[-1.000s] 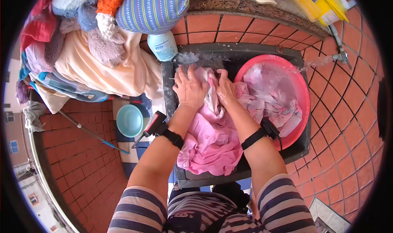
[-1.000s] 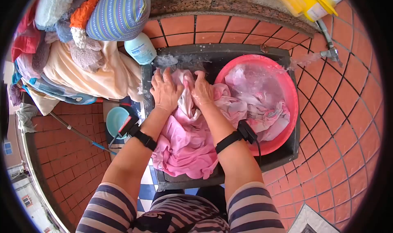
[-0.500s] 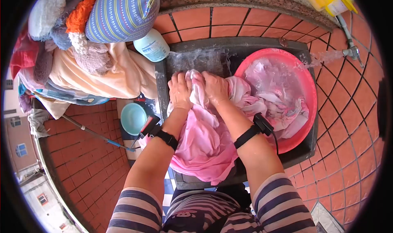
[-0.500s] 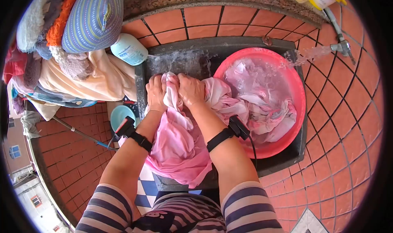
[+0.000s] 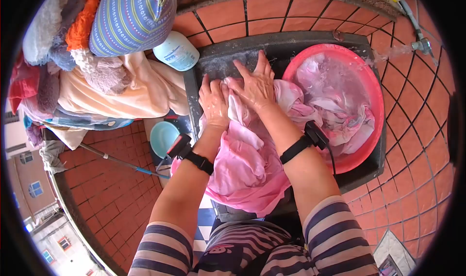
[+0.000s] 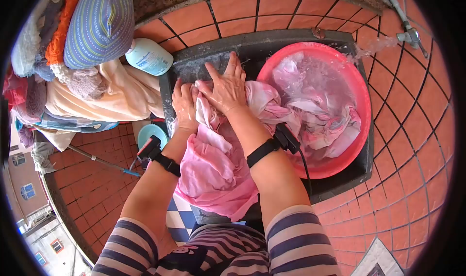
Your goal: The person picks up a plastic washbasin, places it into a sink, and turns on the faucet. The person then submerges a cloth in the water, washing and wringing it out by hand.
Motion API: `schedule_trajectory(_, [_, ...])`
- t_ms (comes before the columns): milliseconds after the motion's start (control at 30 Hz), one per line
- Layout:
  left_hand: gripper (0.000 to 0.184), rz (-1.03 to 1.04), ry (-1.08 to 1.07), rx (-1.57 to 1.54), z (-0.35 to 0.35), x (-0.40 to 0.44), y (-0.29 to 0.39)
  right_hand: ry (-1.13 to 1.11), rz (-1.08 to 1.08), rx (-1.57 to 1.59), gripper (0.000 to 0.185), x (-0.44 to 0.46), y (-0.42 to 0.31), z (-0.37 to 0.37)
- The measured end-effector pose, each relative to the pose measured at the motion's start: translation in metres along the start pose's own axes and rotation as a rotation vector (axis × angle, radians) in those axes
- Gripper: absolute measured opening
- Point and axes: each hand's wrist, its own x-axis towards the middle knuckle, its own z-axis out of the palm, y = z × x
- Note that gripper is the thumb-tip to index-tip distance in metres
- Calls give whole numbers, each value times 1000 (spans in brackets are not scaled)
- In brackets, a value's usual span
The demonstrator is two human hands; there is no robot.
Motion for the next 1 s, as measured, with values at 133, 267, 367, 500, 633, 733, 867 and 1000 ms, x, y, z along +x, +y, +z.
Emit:
schedule_trajectory(133, [27, -71, -325, -482, -95, -76, 42, -534, 216, 177, 55, -70, -51, -98])
schedule_trajectory(267, [26, 169, -243, -339, -140, -141, 70, -272, 25, 283, 42, -165, -70, -135])
schedule_trajectory(367, [27, -3, -141, -216, -47, -62, 40, -266, -182, 215, 24, -83, -3, -49])
schedule_trajectory(500, [27, 56, 257, -20, 5, 13, 17, 198, -60, -94, 24, -16, -7, -24])
schedule_trajectory(633, [28, -176, -579, -235, -66, -67, 27, -84, 63, 0, 32, -87, -47, -92])
schedule_trajectory(733, [31, 210, -374, -63, -153, -135, 95, -113, 90, 158, 36, -172, -74, -154])
schedule_trajectory(867, [24, 68, -275, -22, -106, -129, 83, -243, -109, 200, 29, -156, -27, -105])
schedule_trajectory(1000, [27, -312, -237, -59, -15, -45, 2, -337, 16, 40, 31, -30, -4, -12])
